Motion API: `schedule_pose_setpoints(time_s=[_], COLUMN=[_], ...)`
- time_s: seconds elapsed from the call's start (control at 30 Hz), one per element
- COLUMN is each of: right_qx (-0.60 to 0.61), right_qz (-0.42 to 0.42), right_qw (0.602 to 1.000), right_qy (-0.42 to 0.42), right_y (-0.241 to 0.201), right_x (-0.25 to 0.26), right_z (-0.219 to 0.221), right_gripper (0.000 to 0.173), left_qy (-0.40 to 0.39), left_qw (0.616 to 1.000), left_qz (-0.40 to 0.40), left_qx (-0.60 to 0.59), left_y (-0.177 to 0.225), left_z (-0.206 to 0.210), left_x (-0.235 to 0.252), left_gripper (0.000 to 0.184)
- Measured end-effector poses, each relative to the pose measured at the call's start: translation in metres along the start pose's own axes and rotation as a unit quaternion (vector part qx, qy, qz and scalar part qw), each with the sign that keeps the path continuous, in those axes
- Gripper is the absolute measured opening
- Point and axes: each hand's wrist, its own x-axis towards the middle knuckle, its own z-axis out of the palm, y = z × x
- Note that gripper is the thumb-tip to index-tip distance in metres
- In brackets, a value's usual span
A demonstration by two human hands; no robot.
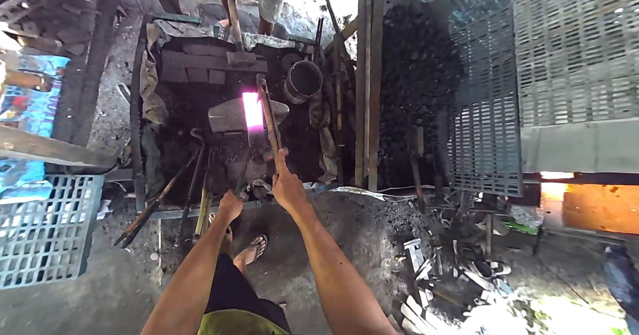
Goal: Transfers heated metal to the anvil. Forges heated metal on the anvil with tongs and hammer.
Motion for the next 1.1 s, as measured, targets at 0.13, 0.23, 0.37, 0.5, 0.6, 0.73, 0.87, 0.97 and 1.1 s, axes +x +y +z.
schedule_pose_setpoints(time_s=[0.13,0.23,0.37,0.5,0.6,0.73,0.87,0.97,1.1], right_qx=[0.0,-0.015,-0.002,0.019,0.007,-0.016,-0.021,-0.013,-0.006], right_qz=[-0.003,-0.007,-0.016,-0.014,-0.017,-0.001,0.0,0.001,-0.001], right_qw=[1.0,1.0,1.0,1.0,1.0,1.0,1.0,1.0,1.0], right_qy=[0.006,0.006,-0.006,-0.012,0.0,0.0,-0.001,-0.002,0.004], right_y=[0.001,-0.001,-0.008,-0.01,-0.003,0.001,-0.001,0.001,0.004], right_x=[0.001,0.003,0.005,0.015,0.01,-0.002,-0.002,-0.002,-0.001], right_z=[0.004,0.001,-0.022,-0.038,-0.021,0.003,0.002,0.003,0.007], right_gripper=[0.072,0.073,0.074,0.076,0.075,0.074,0.073,0.073,0.075], left_qy=[0.0,-0.005,-0.003,-0.001,-0.002,-0.001,0.0,0.0,0.001], left_qw=[1.0,1.0,1.0,1.0,1.0,1.0,1.0,1.0,1.0], left_qz=[-0.003,-0.004,-0.002,-0.002,-0.002,0.002,-0.003,-0.004,-0.006], left_qx=[-0.002,-0.003,-0.002,0.006,0.001,-0.001,0.001,-0.001,0.003], left_y=[-0.001,0.0,0.003,0.011,0.012,0.009,0.009,0.01,0.012], left_z=[0.001,0.001,-0.004,-0.013,-0.013,-0.012,-0.009,-0.009,-0.008], left_x=[0.003,0.0,0.0,-0.001,0.002,0.005,0.008,0.007,0.007], left_gripper=[0.043,0.043,0.043,0.048,0.048,0.047,0.049,0.049,0.048])
